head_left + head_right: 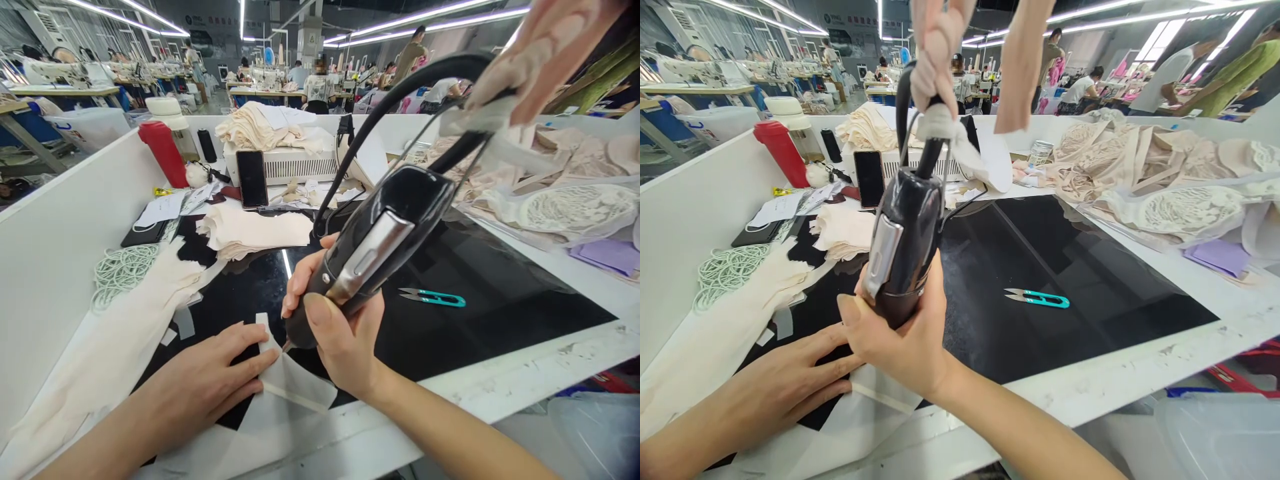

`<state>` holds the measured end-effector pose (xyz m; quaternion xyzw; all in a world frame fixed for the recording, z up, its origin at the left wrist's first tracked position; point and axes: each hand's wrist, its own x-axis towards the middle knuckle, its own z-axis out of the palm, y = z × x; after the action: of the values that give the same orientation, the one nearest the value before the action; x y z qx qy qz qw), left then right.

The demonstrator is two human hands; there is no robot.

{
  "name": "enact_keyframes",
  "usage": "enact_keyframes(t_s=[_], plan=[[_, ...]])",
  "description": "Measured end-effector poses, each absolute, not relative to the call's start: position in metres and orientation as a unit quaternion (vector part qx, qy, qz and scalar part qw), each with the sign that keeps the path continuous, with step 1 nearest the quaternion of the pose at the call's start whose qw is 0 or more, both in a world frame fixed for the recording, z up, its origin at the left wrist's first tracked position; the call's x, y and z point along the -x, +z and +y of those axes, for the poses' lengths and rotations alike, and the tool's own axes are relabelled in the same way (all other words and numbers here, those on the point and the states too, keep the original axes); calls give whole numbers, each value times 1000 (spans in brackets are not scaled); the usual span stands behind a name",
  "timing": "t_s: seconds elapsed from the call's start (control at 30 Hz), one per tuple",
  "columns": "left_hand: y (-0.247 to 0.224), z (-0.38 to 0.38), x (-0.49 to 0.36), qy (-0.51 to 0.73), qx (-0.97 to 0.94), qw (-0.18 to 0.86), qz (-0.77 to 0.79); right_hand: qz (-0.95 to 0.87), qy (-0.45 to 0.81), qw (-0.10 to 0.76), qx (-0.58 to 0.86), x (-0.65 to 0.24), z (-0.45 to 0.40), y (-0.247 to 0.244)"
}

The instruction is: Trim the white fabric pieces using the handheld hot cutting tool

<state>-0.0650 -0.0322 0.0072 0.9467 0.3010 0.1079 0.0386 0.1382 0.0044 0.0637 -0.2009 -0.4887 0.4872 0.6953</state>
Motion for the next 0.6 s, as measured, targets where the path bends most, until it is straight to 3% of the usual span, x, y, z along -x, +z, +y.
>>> enact_keyframes(t_s=[0.6], plan=[[9, -32, 65, 118, -945, 34, 302, -479, 493, 692, 219, -139, 1, 63]])
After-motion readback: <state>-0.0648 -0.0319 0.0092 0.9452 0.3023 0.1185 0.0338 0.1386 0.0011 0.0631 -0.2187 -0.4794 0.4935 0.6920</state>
